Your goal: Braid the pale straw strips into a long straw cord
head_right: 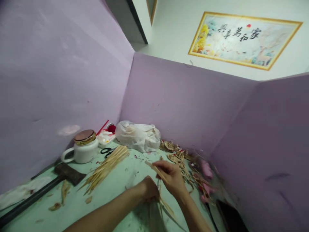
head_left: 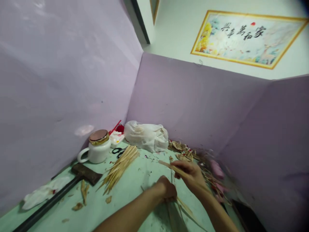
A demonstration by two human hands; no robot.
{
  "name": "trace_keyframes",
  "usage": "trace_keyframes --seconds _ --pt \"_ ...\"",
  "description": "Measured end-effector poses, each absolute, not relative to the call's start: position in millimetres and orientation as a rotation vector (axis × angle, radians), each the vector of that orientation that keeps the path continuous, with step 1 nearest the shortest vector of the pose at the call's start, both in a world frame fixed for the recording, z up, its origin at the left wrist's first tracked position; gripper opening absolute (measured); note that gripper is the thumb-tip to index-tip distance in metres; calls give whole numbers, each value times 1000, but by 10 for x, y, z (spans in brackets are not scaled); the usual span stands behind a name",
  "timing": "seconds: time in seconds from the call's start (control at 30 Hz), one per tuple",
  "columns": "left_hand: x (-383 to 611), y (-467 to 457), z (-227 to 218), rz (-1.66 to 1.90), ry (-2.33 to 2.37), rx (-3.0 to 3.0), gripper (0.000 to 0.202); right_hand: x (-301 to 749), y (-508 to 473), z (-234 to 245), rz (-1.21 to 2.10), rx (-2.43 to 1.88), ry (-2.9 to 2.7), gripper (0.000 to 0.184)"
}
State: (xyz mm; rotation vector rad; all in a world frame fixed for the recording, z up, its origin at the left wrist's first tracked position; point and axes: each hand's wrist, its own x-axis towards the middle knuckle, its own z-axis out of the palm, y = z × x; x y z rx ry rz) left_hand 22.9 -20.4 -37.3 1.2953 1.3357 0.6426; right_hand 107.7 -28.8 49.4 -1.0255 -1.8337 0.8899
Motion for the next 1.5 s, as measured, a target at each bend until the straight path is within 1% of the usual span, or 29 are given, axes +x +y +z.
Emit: trace_keyframes --seconds 0.03,0.07,0.17,0.23,0.3,0.37,0.6,0.67,0.8,1.0,1.07,1.27,1.5 --pt "226 -236 -341 580 1385 1232 20 1314 -364 454 955 -1054 -1833 21" --pt "221 -275 -306 693 1370 1200 17 1532 -426 392 1021 -1086 -1834 20" --pt "199 -393 -198 695 1360 1166 17 2008 -508 144 1223 -1168 -1866 14" --pt "193 -440 -141 691 1341 1174 15 2161 -486 -2 1379 -1241 -1884 9" --pt "196 -462 -103 702 1335 1190 16 2203 -428 -80 1447 -1332 -1910 7" --pt "203 -470 -79 707 1324 1199 15 2154 -365 -85 1312 -1397 -1927 8" --pt "220 -464 -66 723 1330 1187 16 1572 -278 2 622 -1625 -2081 23" --pt "221 -453 -81 725 1343 1182 15 1478 -275 -32 532 -1669 -2083 25" --pt "197 -424 -133 698 1307 1238 12 1584 -264 -150 561 -1592 -2041 19" --pt "132 -392 -169 668 1276 1256 6 1815 -291 -308 746 -1516 -1886 22" --pt "130 -393 -156 664 1277 1242 6 1783 -321 -316 797 -1499 -1902 22" --pt "148 -407 -131 651 1298 1248 7 1706 -393 -257 821 -1498 -1946 25" --pt "155 -421 -116 646 1288 1282 11 1745 -384 -260 862 -1442 -1984 24"
